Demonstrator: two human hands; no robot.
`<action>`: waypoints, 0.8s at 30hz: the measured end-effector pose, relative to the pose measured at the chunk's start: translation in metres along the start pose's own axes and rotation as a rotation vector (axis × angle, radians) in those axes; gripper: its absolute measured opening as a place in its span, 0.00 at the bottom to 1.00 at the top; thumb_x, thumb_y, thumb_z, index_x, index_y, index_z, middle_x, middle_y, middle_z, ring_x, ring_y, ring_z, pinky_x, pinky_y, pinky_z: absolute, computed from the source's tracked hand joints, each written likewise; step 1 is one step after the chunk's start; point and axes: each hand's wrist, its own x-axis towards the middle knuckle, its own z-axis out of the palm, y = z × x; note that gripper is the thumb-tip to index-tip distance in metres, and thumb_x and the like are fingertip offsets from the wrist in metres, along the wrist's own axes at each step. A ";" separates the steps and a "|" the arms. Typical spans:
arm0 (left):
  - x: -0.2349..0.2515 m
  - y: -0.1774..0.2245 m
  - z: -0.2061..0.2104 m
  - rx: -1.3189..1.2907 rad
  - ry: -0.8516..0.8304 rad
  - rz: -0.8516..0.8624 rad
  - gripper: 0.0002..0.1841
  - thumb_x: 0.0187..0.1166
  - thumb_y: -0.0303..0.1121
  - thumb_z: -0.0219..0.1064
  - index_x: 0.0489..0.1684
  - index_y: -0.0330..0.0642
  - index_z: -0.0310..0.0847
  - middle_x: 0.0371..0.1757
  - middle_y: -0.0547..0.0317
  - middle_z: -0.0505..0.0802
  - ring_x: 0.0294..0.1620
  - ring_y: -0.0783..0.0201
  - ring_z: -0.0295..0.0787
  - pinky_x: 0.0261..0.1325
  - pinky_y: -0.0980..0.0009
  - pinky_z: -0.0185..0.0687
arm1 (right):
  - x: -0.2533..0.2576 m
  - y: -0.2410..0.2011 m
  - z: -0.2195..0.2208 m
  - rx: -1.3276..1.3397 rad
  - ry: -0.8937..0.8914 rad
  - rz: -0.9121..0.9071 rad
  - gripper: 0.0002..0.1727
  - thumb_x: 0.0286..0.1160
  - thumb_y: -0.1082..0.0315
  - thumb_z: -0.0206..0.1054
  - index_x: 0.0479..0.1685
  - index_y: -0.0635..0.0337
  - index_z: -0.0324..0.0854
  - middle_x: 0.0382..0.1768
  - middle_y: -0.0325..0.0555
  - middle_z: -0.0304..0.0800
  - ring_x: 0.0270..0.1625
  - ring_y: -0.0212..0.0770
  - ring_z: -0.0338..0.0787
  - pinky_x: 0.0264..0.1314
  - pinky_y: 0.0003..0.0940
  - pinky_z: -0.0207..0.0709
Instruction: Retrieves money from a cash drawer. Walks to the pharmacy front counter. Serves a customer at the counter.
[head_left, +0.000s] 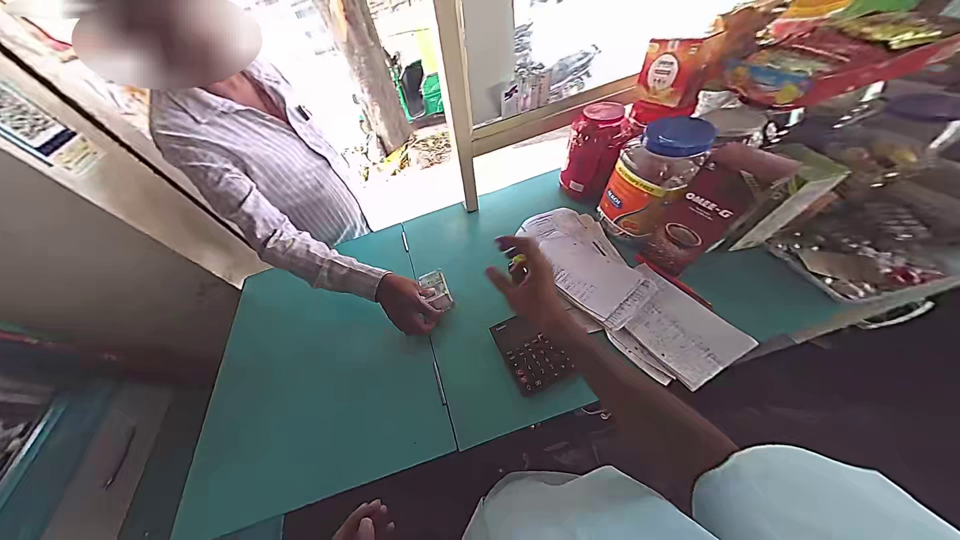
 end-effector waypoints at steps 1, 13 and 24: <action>0.010 0.003 -0.002 -0.015 -0.037 0.002 0.12 0.88 0.27 0.54 0.54 0.46 0.85 0.49 0.65 0.96 0.51 0.65 0.94 0.54 0.63 0.92 | 0.001 0.013 -0.018 -0.020 0.084 0.049 0.27 0.73 0.66 0.72 0.73 0.59 0.76 0.65 0.55 0.84 0.58 0.48 0.88 0.50 0.45 0.86; 0.074 0.016 -0.022 -0.063 -0.267 0.005 0.12 0.88 0.26 0.54 0.55 0.45 0.85 0.49 0.64 0.96 0.51 0.66 0.95 0.54 0.64 0.93 | 0.002 0.109 -0.012 -0.162 -0.068 0.273 0.58 0.54 0.65 0.87 0.92 0.54 0.54 0.67 0.58 0.87 0.64 0.56 0.89 0.67 0.56 0.82; 0.076 0.028 0.035 0.089 -0.549 0.111 0.22 0.83 0.29 0.61 0.75 0.34 0.70 0.66 0.53 0.89 0.59 0.59 0.92 0.56 0.59 0.92 | -0.061 -0.044 0.003 0.503 -0.283 0.295 0.50 0.61 0.74 0.80 0.87 0.59 0.55 0.51 0.50 0.93 0.50 0.42 0.95 0.58 0.41 0.90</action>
